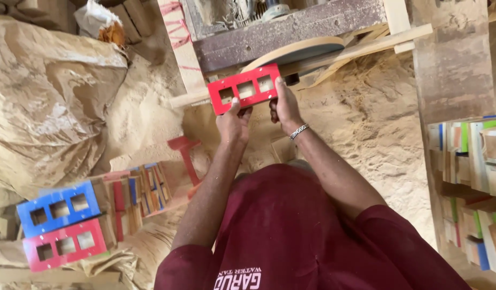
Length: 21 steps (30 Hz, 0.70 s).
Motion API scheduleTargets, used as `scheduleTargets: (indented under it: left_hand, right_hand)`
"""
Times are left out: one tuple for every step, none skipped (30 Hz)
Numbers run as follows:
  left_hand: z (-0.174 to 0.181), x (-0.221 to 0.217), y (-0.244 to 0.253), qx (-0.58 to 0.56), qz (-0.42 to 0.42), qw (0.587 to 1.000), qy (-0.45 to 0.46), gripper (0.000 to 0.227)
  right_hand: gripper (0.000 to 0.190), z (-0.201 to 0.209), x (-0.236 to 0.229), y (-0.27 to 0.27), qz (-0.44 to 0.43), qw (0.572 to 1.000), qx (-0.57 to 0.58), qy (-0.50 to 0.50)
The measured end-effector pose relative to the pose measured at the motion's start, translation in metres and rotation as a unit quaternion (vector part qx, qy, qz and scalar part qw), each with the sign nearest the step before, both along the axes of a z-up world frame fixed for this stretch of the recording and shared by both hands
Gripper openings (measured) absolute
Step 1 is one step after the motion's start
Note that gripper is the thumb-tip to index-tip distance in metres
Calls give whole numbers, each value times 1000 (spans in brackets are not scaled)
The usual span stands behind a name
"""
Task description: The person sands the edges of small, colorful wooden blocks using a rotating belt sander. They handle the blocks one at a time, pressing them against the moving belt to smooth the surfaces, then place them on a nearby stack.
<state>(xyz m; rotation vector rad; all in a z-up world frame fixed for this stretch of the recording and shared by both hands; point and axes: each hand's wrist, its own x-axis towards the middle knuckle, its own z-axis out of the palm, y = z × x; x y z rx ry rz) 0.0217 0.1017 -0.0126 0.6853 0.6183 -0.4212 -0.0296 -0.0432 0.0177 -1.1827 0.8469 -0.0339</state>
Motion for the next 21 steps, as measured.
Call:
scheduleTargets:
  left_hand:
    - [0, 5, 3, 11, -10, 1000, 2, 33]
    - [1, 7, 7, 23, -19, 1000, 5, 32]
    - [1, 9, 10, 35, -28, 999, 9, 32]
    - [2, 10, 12, 38, -32, 999, 13, 33]
    - [3, 11, 11, 42, -36, 998, 18, 33]
    - [4, 13, 12, 48, -39, 998, 22, 34]
    - [5, 12, 12, 50, -37, 998, 24, 35]
    - [7, 13, 6, 49, -40, 998, 23, 36]
    - [9, 13, 0, 49, -44, 998, 22, 38]
    - [10, 10, -5, 51, -43, 998, 15, 39]
    - [11, 6, -11, 53, -42, 998, 7, 39]
    - [12, 3, -16, 55, -41, 998, -1, 40]
    - [13, 0, -22, 50, -43, 998, -11, 41]
    - [13, -3, -29, 44, -47, 998, -20, 42]
    - [13, -6, -36, 38, -51, 998, -28, 43]
    - [13, -8, -42, 46, -56, 997, -20, 42]
    - [14, -10, -47, 54, -61, 997, -12, 40]
    - [14, -11, -53, 61, -68, 996, -5, 39]
    - [15, -14, -58, 66, -72, 995, -10, 39]
    - [16, -16, -61, 70, -74, 995, -17, 38]
    - [18, -19, -65, 75, -76, 994, -23, 38]
  right_hand:
    - [51, -1, 3, 3, 6, 1000, -13, -4]
    - [52, -4, 3, 7, 14, 1000, -26, -6]
    - [53, -6, 4, 9, 6, 999, -34, -12]
    - [54, -10, 5, 12, -1, 999, -42, -18]
    - [55, -14, 5, 12, -7, 998, -50, -23]
    - [55, -19, 6, 13, -15, 999, -44, -13]
    - [55, -24, 6, 12, -23, 999, -37, -2]
    - [56, -28, 8, 7, -35, 999, -32, 6]
    - [56, -32, 9, 0, -29, 993, -110, -39]
    - [57, -37, 8, -4, -23, 979, -185, -81]
    - [60, -41, 6, -9, -15, 958, -258, -123]
    - [61, -44, 5, -13, -27, 964, -253, -75]
    - [62, -46, 4, -18, -37, 968, -247, -28]
    - [64, -48, 2, -24, -47, 969, -241, 22]
    - [63, -50, 1, -30, -63, 976, -208, 20]
    - [62, -51, -2, -35, -79, 981, -175, 20]
    - [62, -53, -5, -39, -95, 985, -141, 19]
    - [62, -54, -7, -43, -91, 979, -183, 15]
    - [63, -54, -10, -48, -86, 970, -226, 11]
    - [64, -54, -12, -51, -80, 960, -267, 8]
    - [64, -52, -15, -54, -71, 949, -307, -11]
